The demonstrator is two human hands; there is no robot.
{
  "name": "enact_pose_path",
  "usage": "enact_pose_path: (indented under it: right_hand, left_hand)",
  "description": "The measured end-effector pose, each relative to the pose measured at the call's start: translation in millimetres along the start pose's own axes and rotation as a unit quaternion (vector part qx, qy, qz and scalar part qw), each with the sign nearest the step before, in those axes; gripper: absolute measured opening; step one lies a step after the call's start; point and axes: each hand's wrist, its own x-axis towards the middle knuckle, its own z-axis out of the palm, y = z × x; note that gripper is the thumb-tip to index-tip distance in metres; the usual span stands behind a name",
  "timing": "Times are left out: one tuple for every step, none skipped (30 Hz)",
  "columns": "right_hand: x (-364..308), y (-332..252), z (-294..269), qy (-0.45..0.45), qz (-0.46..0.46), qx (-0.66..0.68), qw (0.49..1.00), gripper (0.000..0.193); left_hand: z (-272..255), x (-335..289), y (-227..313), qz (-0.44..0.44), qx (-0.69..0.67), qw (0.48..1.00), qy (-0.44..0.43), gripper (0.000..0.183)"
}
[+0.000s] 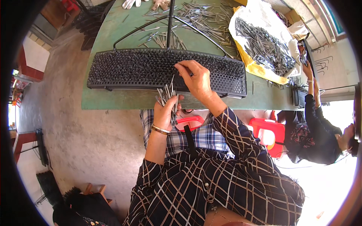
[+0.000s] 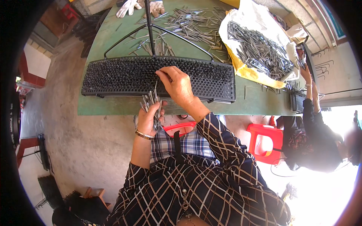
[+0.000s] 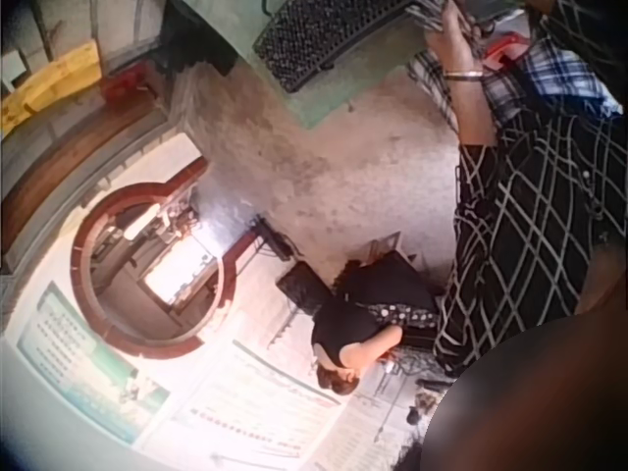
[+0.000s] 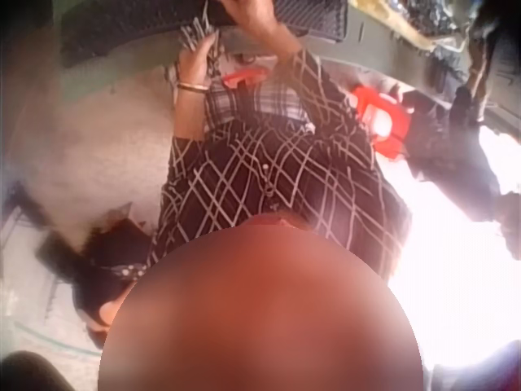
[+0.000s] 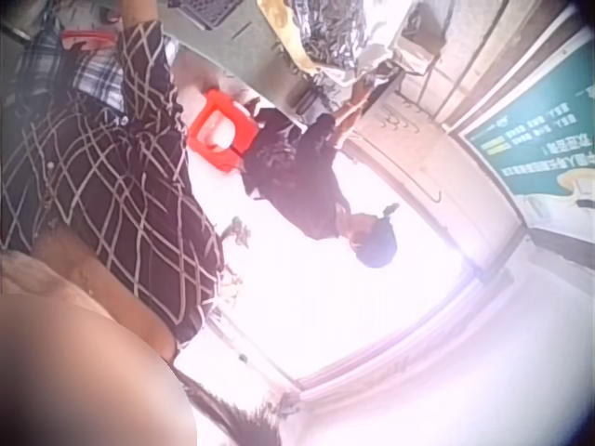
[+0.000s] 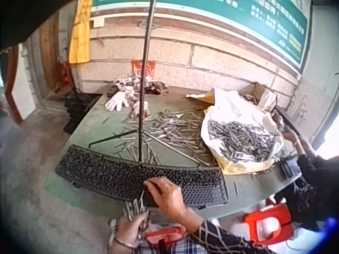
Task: Manually placing metal spokes into a template for assembly on a fabrication floor.
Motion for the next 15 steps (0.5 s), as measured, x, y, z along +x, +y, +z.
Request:
enact_pose_path:
  right_hand:
    - [0.1, 0.2, 0.2, 0.001, -0.002, -0.003, 1.0, 0.013]
    - [-0.2, 0.3, -0.6, 0.0, -0.003, -0.003, 1.0, 0.013]
    - [-0.6, -1.4, -1.8, -0.002, -0.015, -0.012, 1.0, 0.013]
    - [-0.6, -2.8, -2.9, -0.004, -0.028, -0.021, 0.999, 0.012]
    - [-0.5, -3.2, -3.8, -0.005, -0.028, -0.02, 0.999, 0.012]
    - [-0.4, -2.9, -5.7, -0.01, -0.046, -0.018, 0.999, 0.012]
    - [-0.4, -2.8, -6.5, -0.016, -0.064, -0.017, 0.998, 0.012]
    - [-0.9, -3.0, -6.2, -0.016, -0.064, -0.017, 0.998, 0.012]
    - [-1.8, -2.9, -6.3, -0.016, -0.047, -0.001, 0.999, 0.012]
    - [-2.4, -2.8, -6.4, -0.015, -0.03, 0.014, 0.999, 0.012]
    - [-2.8, -2.4, -6.6, -0.016, -0.03, 0.014, 0.999, 0.012]
    - [-3.0, -1.9, -6.5, -0.017, -0.023, 0.013, 1.0, 0.012]
    - [-3.0, -1.3, -6.7, -0.018, -0.015, 0.013, 1.0, 0.013]
    - [-2.9, -0.7, -7.2, -0.018, -0.016, 0.013, 1.0, 0.013]
    - [-2.5, -0.9, -7.4, -0.021, -0.007, 0.016, 1.0, 0.012]
  left_hand:
    - [0.2, 0.5, -0.3, -0.002, -0.003, 1.0, -0.001, 0.016]
    - [0.2, 0.8, -0.5, -0.003, -0.006, 1.0, -0.002, 0.016]
    - [-0.5, 0.6, -0.8, -0.003, -0.006, 1.0, -0.001, 0.016]
    - [-1.2, 0.3, -0.9, -0.003, -0.007, 1.0, -0.001, 0.016]
    - [-1.9, -0.1, -1.0, -0.002, -0.007, 1.0, 0.0, 0.016]
    - [-1.7, 0.0, -1.1, -0.002, -0.007, 1.0, -0.001, 0.016]
    - [-1.6, 0.1, -1.1, -0.003, -0.008, 1.0, -0.001, 0.016]
    - [-1.5, 0.1, -1.1, -0.003, -0.01, 1.0, -0.001, 0.016]
    - [-0.8, -0.1, -0.4, -0.003, -0.01, 1.0, -0.001, 0.016]
    - [-0.1, -0.5, 0.3, -0.003, -0.004, 1.0, 0.001, 0.016]
    - [0.7, -0.8, 1.0, -0.003, 0.002, 1.0, 0.003, 0.016]
    - [1.4, -0.9, 1.7, -0.003, 0.002, 1.0, 0.003, 0.016]
    - [2.4, -0.9, 2.1, -0.004, 0.002, 1.0, 0.004, 0.016]
    - [2.9, -0.9, 2.4, -0.004, 0.002, 1.0, 0.004, 0.016]
    - [2.6, -1.0, 2.4, -0.004, 0.002, 1.0, 0.004, 0.016]
